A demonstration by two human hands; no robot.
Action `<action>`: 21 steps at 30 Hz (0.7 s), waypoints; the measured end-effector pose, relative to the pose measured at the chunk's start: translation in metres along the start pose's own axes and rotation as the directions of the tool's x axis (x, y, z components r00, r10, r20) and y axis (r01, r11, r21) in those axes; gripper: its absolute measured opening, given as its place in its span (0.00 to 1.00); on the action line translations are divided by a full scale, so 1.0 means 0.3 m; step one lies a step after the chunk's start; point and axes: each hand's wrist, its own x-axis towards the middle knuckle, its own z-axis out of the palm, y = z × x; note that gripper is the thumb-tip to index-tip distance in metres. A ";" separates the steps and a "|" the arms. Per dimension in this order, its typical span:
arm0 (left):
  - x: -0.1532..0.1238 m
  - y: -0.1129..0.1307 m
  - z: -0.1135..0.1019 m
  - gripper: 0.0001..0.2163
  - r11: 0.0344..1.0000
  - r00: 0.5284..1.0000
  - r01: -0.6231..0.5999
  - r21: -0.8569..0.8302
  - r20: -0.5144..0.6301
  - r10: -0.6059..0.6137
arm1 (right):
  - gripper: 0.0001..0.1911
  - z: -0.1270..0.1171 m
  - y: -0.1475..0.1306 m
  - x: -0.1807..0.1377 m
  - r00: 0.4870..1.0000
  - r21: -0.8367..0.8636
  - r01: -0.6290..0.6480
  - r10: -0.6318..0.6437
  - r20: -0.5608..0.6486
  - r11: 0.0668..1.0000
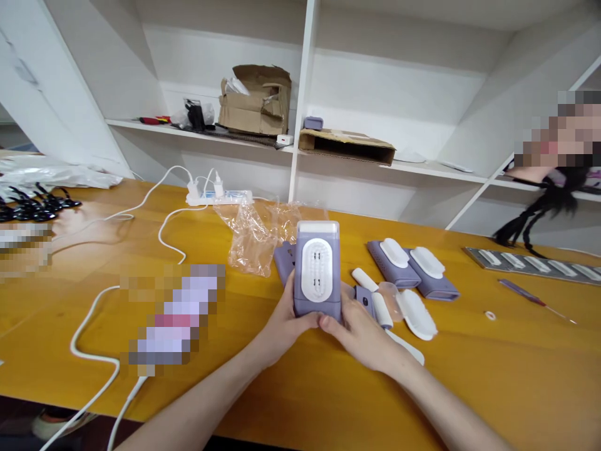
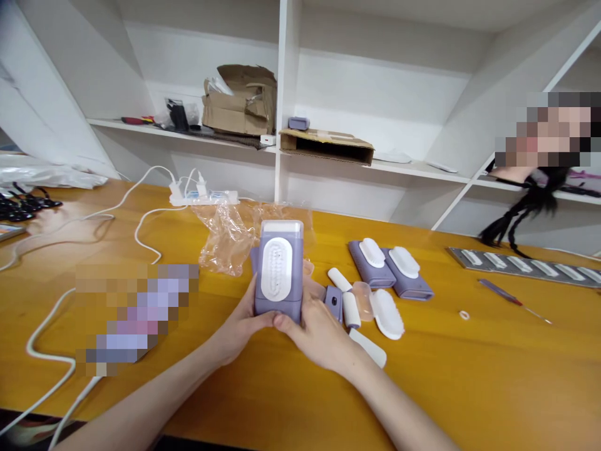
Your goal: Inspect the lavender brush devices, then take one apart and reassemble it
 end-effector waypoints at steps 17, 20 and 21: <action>-0.002 -0.012 0.022 0.33 0.994 0.992 -0.037 0.106 -0.114 0.049 | 0.29 0.004 -0.002 -0.005 0.997 0.337 -0.017 0.043 -0.070 0.941; -0.006 -0.008 0.015 0.35 0.989 0.995 -0.054 0.140 -0.081 0.066 | 0.22 -0.003 0.002 -0.017 0.994 0.417 -0.112 0.105 0.040 0.902; -0.008 -0.006 0.013 0.36 0.987 0.996 -0.052 0.151 -0.058 0.061 | 0.19 -0.004 0.005 -0.020 0.990 0.423 -0.138 0.122 0.064 0.895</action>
